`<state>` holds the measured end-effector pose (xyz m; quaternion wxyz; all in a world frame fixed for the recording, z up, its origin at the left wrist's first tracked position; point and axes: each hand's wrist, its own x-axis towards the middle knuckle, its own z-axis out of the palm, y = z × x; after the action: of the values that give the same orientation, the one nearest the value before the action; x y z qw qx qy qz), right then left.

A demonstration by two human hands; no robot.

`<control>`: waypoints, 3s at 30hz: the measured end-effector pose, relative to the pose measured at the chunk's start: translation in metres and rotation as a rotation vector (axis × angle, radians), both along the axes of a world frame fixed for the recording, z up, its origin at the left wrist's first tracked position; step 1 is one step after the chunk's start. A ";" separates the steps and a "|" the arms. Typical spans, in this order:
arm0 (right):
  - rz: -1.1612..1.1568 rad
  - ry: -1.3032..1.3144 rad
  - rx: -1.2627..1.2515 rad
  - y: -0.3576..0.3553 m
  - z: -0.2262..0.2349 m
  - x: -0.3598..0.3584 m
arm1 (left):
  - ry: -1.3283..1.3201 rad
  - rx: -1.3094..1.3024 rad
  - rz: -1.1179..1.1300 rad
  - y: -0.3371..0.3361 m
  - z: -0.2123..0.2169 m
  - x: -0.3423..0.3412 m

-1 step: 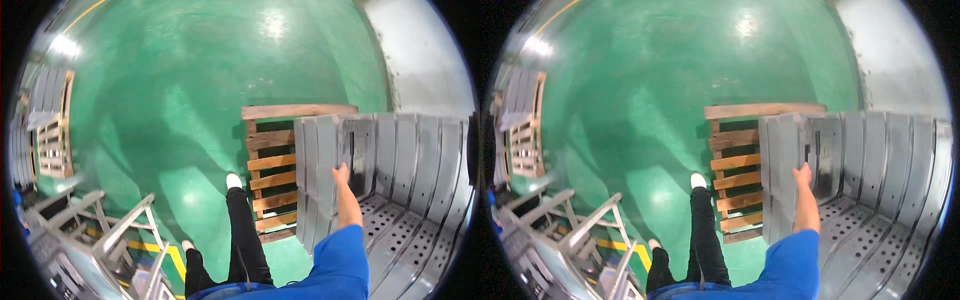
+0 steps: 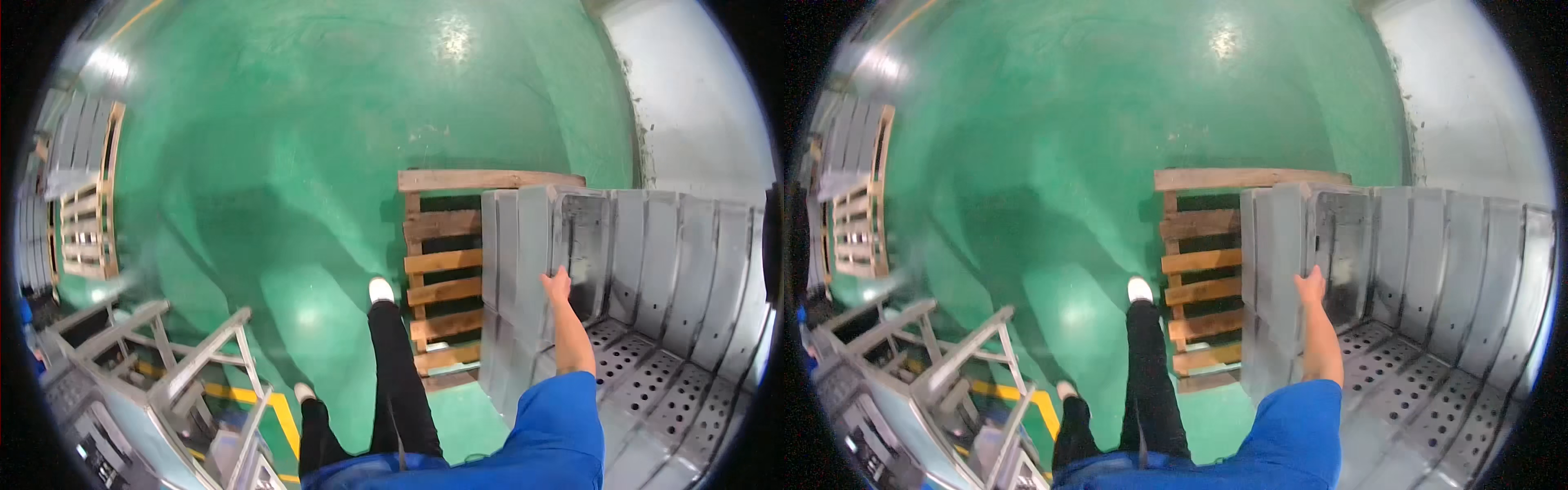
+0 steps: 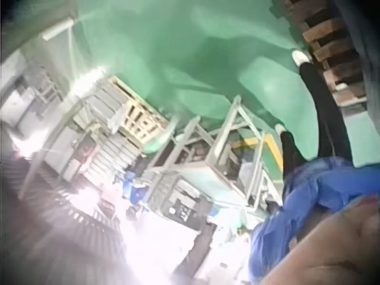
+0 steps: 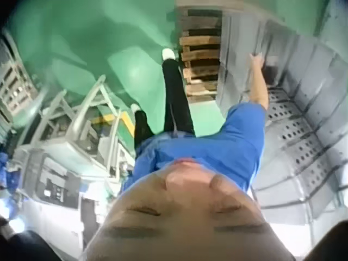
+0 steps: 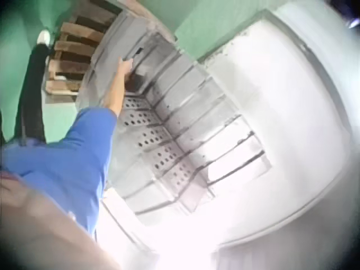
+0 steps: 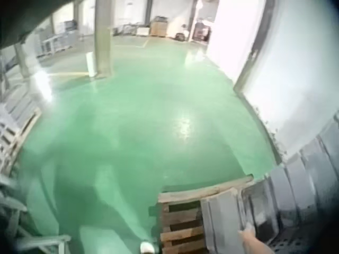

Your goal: Applying small green circular stickers to designated spots inside a metal enclosure.

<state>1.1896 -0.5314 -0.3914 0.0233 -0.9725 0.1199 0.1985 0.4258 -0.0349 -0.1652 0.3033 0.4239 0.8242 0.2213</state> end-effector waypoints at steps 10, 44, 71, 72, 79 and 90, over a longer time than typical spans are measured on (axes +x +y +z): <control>0.523 0.470 1.069 0.230 0.257 -0.208 | 0.115 0.526 0.502 -0.122 0.025 -0.186; 2.305 0.625 1.289 0.646 0.433 -0.798 | -0.357 0.772 0.136 -0.003 0.146 -0.217; 2.060 1.141 1.010 0.689 0.315 -0.851 | -0.802 0.349 0.470 0.054 0.076 -0.223; 2.093 1.129 0.989 0.689 0.313 -0.851 | -0.808 0.337 0.464 0.054 0.074 -0.224; 2.115 1.249 0.787 0.695 0.304 -0.850 | -0.851 0.297 0.477 0.053 0.067 -0.224; 2.167 1.138 1.003 0.697 0.288 -0.858 | -0.861 0.283 0.579 0.054 0.064 -0.223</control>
<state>0.3316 0.1658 -0.1030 0.1555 -0.2429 -0.8061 0.5168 0.2028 0.0196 -0.1008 0.4800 0.0868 0.6707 0.5588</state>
